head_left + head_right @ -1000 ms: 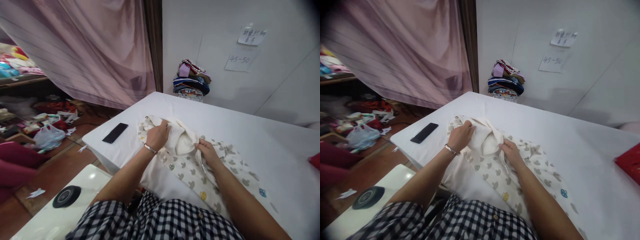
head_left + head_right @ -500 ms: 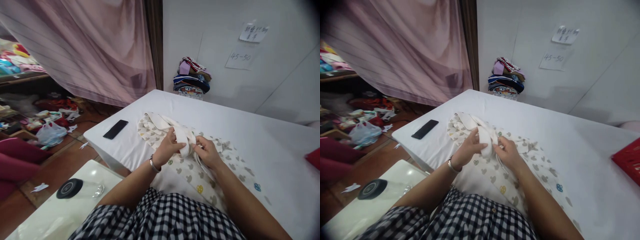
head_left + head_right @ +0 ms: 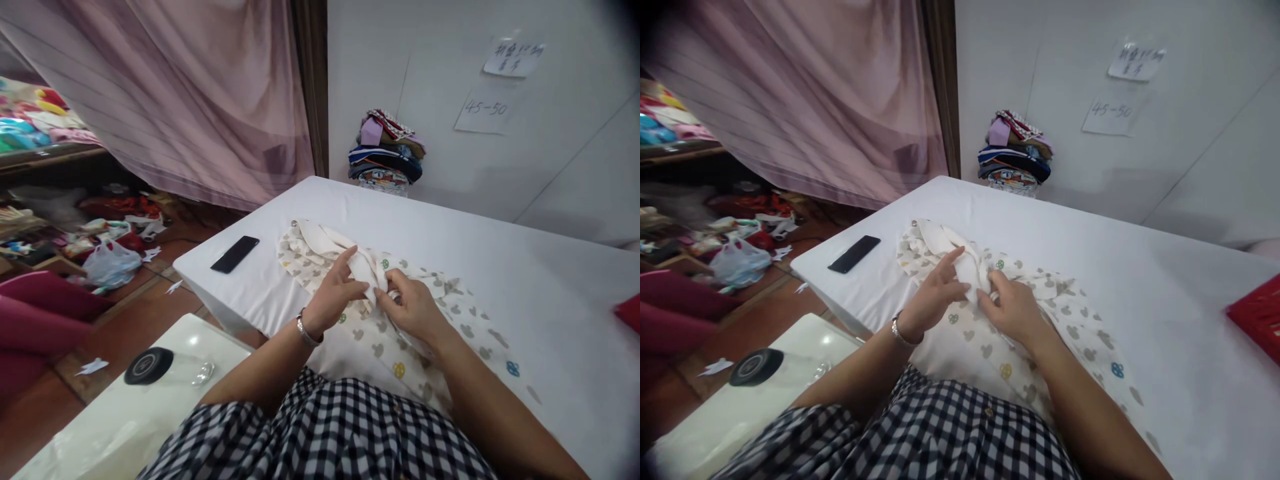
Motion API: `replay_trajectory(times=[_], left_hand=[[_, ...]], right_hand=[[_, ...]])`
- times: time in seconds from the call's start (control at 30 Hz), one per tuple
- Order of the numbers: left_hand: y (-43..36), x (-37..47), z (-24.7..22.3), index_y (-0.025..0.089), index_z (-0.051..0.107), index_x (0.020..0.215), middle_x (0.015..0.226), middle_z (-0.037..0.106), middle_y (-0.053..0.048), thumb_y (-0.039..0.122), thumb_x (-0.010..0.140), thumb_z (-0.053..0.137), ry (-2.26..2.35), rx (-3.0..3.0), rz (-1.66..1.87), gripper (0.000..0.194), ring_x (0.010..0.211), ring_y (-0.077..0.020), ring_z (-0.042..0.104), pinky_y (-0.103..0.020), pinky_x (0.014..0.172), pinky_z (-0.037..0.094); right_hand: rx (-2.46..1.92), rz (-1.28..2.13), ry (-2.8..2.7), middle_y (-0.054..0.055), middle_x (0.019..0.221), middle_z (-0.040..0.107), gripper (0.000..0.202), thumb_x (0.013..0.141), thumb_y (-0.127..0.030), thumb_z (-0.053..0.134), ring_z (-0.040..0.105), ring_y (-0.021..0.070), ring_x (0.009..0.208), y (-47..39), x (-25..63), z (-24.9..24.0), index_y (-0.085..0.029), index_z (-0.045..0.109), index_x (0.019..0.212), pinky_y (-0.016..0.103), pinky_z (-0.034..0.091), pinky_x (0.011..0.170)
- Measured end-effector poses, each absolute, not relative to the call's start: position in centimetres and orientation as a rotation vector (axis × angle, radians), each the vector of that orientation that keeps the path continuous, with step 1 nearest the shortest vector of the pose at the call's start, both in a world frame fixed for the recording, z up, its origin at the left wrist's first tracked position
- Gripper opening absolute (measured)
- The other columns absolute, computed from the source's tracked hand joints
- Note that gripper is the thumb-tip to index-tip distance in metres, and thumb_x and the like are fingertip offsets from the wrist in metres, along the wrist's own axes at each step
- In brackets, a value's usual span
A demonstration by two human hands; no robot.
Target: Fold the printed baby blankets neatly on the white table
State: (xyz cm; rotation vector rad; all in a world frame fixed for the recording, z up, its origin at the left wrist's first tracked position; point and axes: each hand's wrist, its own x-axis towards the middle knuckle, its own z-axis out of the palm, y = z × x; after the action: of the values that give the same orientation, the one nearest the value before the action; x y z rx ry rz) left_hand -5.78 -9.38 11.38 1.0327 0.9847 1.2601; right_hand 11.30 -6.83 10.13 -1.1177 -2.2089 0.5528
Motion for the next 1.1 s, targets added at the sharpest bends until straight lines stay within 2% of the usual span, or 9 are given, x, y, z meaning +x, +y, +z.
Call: replay_trajectory(times=[0.1, 0.2, 0.27, 0.37, 0.5, 0.67, 0.83, 0.97, 1.1], left_hand=[[-9.9, -5.9, 11.6, 0.029, 0.038, 0.135, 0.103, 0.058, -0.004, 0.012, 0.067, 0.063, 0.853, 1.155, 1.239, 0.074, 0.075, -0.0117, 0.059, -0.029, 0.072, 0.051], [-10.0, -5.6, 11.2, 0.027, 0.044, 0.131, 0.084, 0.058, -0.001, 0.012, 0.072, 0.057, 0.885, 1.371, 1.189, 0.063, 0.067, -0.0102, 0.057, -0.028, 0.069, 0.05], [-9.8, -5.6, 10.9, 0.025, 0.053, 0.122, 0.079, 0.057, 0.0, 0.013, 0.075, 0.054, 1.023, 1.569, 1.188, 0.049, 0.063, -0.0096, 0.055, -0.025, 0.064, 0.048], [-9.5, -5.9, 11.0, 0.023, 0.065, 0.098, 0.081, 0.058, -0.002, 0.021, 0.081, 0.054, 1.33, 1.942, 1.161, 0.021, 0.071, -0.0123, 0.056, -0.025, 0.066, 0.046], [-8.9, -7.0, 11.9, 0.022, 0.068, 0.082, 0.084, 0.057, -0.005, 0.031, 0.086, 0.051, 1.73, 2.323, 0.991, 0.019, 0.082, -0.018, 0.053, -0.03, 0.072, 0.044], [-8.1, -7.3, 12.9, 0.023, 0.068, 0.088, 0.113, 0.053, -0.008, 0.027, 0.086, 0.053, 1.418, 2.591, 1.015, 0.016, 0.108, -0.0224, 0.048, -0.038, 0.093, 0.039], [-7.2, -6.9, 13.1, 0.022, 0.066, 0.082, 0.123, 0.052, -0.006, 0.022, 0.082, 0.058, 1.312, 2.581, 1.057, 0.008, 0.125, -0.026, 0.038, -0.046, 0.105, 0.027], [-6.7, -7.2, 13.2, 0.022, 0.063, 0.083, 0.129, 0.05, -0.003, 0.022, 0.083, 0.056, 1.246, 2.644, 0.952, 0.007, 0.133, -0.0245, 0.029, -0.048, 0.109, 0.021], [-6.2, -7.5, 13.3, 0.023, 0.058, 0.105, 0.135, 0.047, -0.004, 0.02, 0.084, 0.053, 1.179, 2.732, 0.858, 0.022, 0.135, -0.0208, 0.027, -0.045, 0.111, 0.02]], right_hand=[[-1.154, 0.52, -2.174, -0.001, 0.063, 0.057, 0.016, 0.085, -0.036, 0.043, 0.047, 0.0129, 0.051, -6.5, 11.4, 9.9, -0.021, 0.05, 0.085, 0.025, 0.029, 0.051], [-1.171, 0.409, -2.222, -0.001, 0.06, 0.055, 0.017, 0.087, -0.034, 0.04, 0.049, 0.0143, 0.053, -6.3, 11.3, 9.8, -0.021, 0.05, 0.08, 0.025, 0.029, 0.054], [-1.167, 0.326, -2.272, -0.001, 0.058, 0.053, 0.017, 0.086, -0.032, 0.039, 0.049, 0.0152, 0.054, -6.3, 11.2, 9.7, -0.021, 0.049, 0.076, 0.026, 0.029, 0.055], [-1.156, 0.296, -2.281, -0.001, 0.056, 0.05, 0.016, 0.084, -0.029, 0.041, 0.047, 0.0148, 0.053, -6.1, 11.5, 9.7, -0.021, 0.047, 0.072, 0.026, 0.026, 0.054], [-1.124, 0.5, -2.194, -0.004, 0.053, 0.042, 0.019, 0.084, -0.029, 0.042, 0.04, 0.012, 0.049, -5.8, 12.1, 10.1, -0.021, 0.042, 0.067, 0.025, 0.025, 0.052], [-1.038, 0.656, -2.213, -0.005, 0.055, 0.041, 0.018, 0.083, -0.028, 0.043, 0.04, 0.0109, 0.051, -5.9, 12.1, 10.3, -0.02, 0.044, 0.066, 0.025, 0.026, 0.052], [-1.01, 0.734, -2.189, -0.005, 0.054, 0.038, 0.017, 0.082, -0.027, 0.044, 0.037, 0.0099, 0.05, -5.9, 12.0, 10.2, -0.02, 0.046, 0.067, 0.024, 0.025, 0.051], [-0.987, 0.757, -2.179, -0.006, 0.055, 0.038, 0.016, 0.082, -0.026, 0.044, 0.036, 0.0097, 0.051, -5.8, 12.1, 10.0, -0.019, 0.046, 0.068, 0.024, 0.025, 0.051], [-0.946, 0.753, -2.199, -0.006, 0.054, 0.033, 0.02, 0.082, -0.026, 0.044, 0.035, 0.0093, 0.05, -5.5, 12.4, 9.7, -0.02, 0.038, 0.064, 0.025, 0.025, 0.051]])
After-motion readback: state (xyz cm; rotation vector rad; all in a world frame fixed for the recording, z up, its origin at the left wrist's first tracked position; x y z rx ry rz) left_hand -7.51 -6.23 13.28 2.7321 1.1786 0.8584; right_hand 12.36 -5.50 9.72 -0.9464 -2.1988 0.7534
